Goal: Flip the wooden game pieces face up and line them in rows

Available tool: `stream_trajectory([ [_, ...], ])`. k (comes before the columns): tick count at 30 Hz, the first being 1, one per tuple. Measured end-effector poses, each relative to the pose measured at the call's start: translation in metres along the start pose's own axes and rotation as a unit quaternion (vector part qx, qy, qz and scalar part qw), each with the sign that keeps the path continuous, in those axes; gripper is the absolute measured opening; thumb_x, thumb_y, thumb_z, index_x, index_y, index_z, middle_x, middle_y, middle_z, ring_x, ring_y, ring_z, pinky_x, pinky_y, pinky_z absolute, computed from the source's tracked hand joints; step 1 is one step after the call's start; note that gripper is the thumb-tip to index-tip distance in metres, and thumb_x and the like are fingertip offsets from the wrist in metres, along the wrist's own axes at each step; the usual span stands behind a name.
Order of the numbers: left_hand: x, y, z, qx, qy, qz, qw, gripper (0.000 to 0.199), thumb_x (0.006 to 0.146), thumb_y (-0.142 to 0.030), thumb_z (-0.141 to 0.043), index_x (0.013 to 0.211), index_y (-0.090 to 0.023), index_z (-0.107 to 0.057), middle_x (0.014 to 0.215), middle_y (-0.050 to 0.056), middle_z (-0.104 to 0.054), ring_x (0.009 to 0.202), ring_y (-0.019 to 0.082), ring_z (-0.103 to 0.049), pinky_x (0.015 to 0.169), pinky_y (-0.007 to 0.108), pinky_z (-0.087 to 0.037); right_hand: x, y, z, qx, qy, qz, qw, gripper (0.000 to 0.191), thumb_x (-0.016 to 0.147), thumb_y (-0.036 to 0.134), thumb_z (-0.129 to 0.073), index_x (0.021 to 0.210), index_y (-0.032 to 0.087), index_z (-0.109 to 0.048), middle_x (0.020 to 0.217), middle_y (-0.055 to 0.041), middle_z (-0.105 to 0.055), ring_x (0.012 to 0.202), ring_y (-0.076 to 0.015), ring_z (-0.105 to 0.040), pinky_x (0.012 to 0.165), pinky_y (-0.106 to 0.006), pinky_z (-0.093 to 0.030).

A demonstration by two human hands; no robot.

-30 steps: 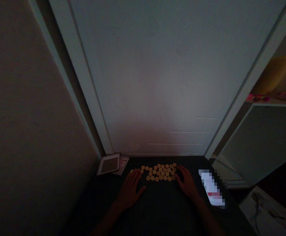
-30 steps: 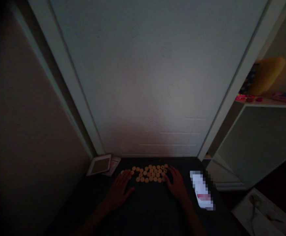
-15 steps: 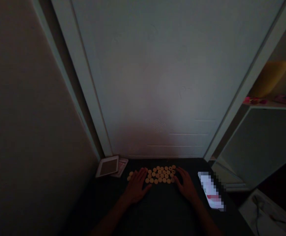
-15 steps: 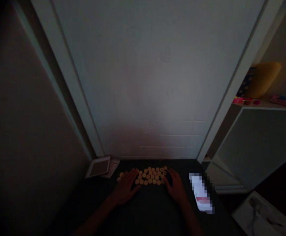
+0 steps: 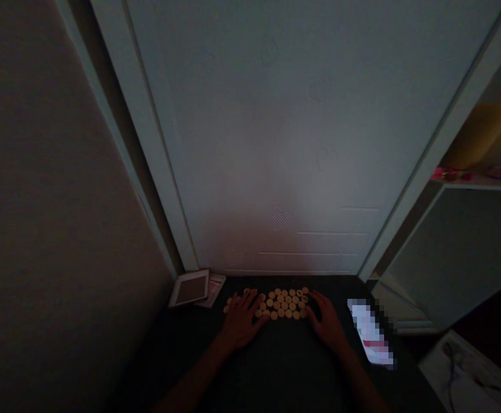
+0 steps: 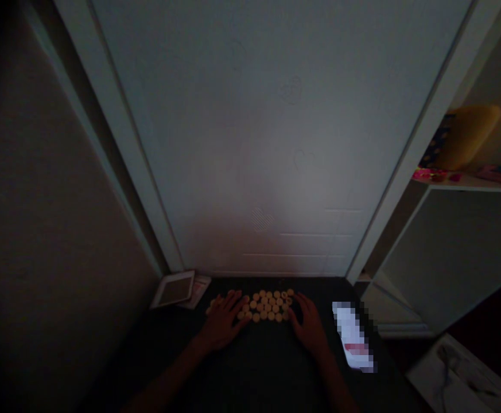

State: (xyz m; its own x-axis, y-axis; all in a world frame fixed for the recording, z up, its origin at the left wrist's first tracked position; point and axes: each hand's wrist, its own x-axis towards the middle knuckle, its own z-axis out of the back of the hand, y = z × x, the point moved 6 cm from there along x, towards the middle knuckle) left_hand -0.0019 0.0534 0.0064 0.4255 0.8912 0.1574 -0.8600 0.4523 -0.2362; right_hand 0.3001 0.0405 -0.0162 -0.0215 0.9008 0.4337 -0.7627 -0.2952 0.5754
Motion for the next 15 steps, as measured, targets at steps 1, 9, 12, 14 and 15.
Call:
stream_trajectory([
  [1,0.001,0.004,0.001,0.002,0.0,0.011,1.0,0.065,0.096,-0.068,-0.033,0.151,-0.033,-0.04,0.159,0.006,-0.039,0.149,0.035,-0.025,0.119,0.061,-0.009,0.0,-0.001,0.0,-0.001,0.0,0.0,1.0,0.05,0.094,0.047,-0.053,0.139,0.025,-0.053,0.142,-0.0103,-0.054,0.131,-0.0301,-0.051,0.111,-0.05,-0.042],
  [9,-0.009,0.036,0.005,0.012,-0.01,0.083,0.996,0.067,0.095,-0.067,-0.035,0.151,-0.029,-0.04,0.159,0.008,-0.038,0.149,0.036,-0.022,0.118,0.061,-0.011,0.0,-0.004,-0.003,-0.012,0.005,-0.003,1.0,0.052,0.094,0.048,-0.053,0.14,0.025,-0.053,0.142,-0.0112,-0.054,0.13,-0.0306,-0.051,0.11,-0.052,-0.042],
  [12,-0.018,0.035,0.004,0.01,-0.022,0.076,0.997,0.067,0.096,-0.066,-0.035,0.153,-0.031,-0.035,0.161,0.006,-0.034,0.15,0.035,-0.02,0.118,0.059,-0.013,0.0,-0.002,-0.001,-0.011,0.006,-0.001,1.0,0.052,0.094,0.048,-0.053,0.14,0.024,-0.053,0.142,-0.0113,-0.054,0.13,-0.0305,-0.051,0.111,-0.051,-0.042],
  [14,-0.023,0.034,0.002,0.014,-0.032,0.071,0.997,0.068,0.096,-0.066,-0.035,0.155,-0.032,-0.031,0.162,0.006,-0.031,0.151,0.034,-0.019,0.118,0.058,-0.014,0.0,-0.001,0.0,-0.011,0.005,0.002,1.0,0.052,0.094,0.048,-0.053,0.14,0.023,-0.053,0.142,-0.0115,-0.054,0.131,-0.0301,-0.05,0.112,-0.05,-0.041],
  [15,-0.025,0.034,0.001,0.019,-0.037,0.068,0.997,0.068,0.097,-0.066,-0.035,0.155,-0.032,-0.03,0.163,0.006,-0.03,0.151,0.034,-0.019,0.118,0.058,-0.015,0.001,0.0,0.0,-0.012,0.006,0.003,1.0,0.053,0.094,0.048,-0.053,0.14,0.022,-0.053,0.142,-0.0116,-0.055,0.131,-0.03,-0.051,0.112,-0.05,-0.041],
])
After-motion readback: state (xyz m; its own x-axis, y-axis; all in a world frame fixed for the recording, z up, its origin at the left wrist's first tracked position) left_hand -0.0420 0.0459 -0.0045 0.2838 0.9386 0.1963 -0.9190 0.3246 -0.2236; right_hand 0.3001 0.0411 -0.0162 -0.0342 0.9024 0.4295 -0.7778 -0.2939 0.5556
